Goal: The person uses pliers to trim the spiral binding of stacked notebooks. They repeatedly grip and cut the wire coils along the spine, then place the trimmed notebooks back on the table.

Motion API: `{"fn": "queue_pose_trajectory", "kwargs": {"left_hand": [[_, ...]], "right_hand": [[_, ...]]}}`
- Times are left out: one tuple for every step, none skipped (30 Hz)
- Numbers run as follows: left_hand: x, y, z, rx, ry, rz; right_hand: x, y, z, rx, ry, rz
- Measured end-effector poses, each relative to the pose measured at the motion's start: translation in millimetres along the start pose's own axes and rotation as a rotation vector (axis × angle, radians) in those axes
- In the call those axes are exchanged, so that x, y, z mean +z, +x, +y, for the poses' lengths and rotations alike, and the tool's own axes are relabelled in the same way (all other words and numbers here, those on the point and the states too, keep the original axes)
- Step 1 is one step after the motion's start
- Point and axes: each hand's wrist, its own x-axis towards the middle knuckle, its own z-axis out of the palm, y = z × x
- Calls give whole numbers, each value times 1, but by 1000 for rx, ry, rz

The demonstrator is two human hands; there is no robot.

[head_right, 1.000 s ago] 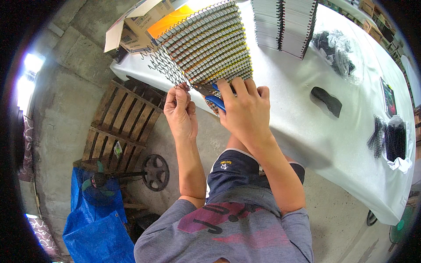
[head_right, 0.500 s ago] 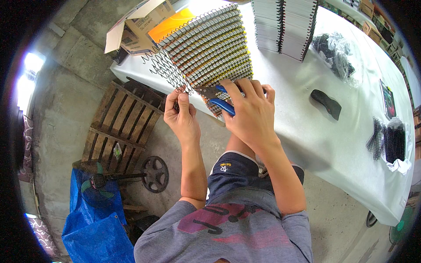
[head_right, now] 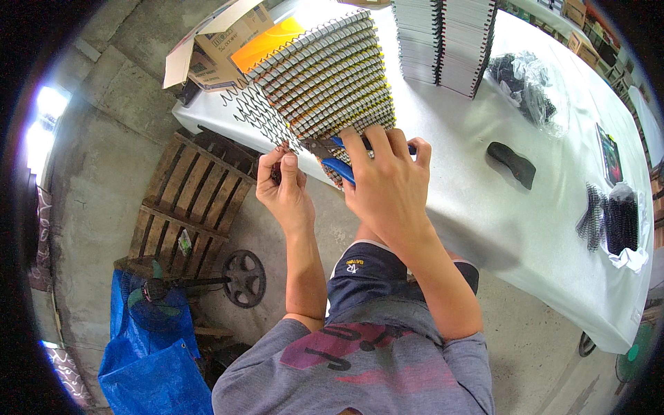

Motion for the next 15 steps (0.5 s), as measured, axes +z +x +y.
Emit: {"fn": "queue_pose_trajectory", "kwargs": {"left_hand": [[0, 0, 0, -6, -5, 2], [-1, 0, -1, -11, -10, 4], [-1, 0, -1, -16, -15, 6], [-1, 0, 0, -13, -10, 0], [-1, 0, 2, -9, -6, -5], [-1, 0, 3, -5, 0, -10], [0, 0, 2, -4, 6, -4], [1, -1, 2, -2, 13, 2], [1, -1, 2, -1, 20, 8], [0, 0, -1, 59, 74, 19], [-3, 0, -7, 118, 128, 31], [-4, 0, -10, 176, 182, 43], [-4, -1, -8, 229, 268, 67], [-5, -2, -4, 282, 353, 92], [-6, -4, 0, 335, 438, 116]], "right_hand": [[1, 1, 0, -5, 1, 5], [1, 1, 0, -11, 2, 10], [1, 1, -1, -9, 12, -1], [2, 1, -1, -7, 21, -11], [2, 2, -2, -5, 30, -21], [3, 1, -1, 1, 39, -18], [6, 1, 1, 6, 49, -15], [10, 0, 2, 11, 60, -12], [14, -1, 5, 12, 79, -3], [19, -2, 8, 13, 99, 7], [21, -3, 9, 14, 119, 17], [21, -2, 9, 10, 117, 24], [21, -3, 9, 6, 114, 32], [21, -4, 9, 3, 111, 40], [21, -4, 10, 15, 127, 20]]}}
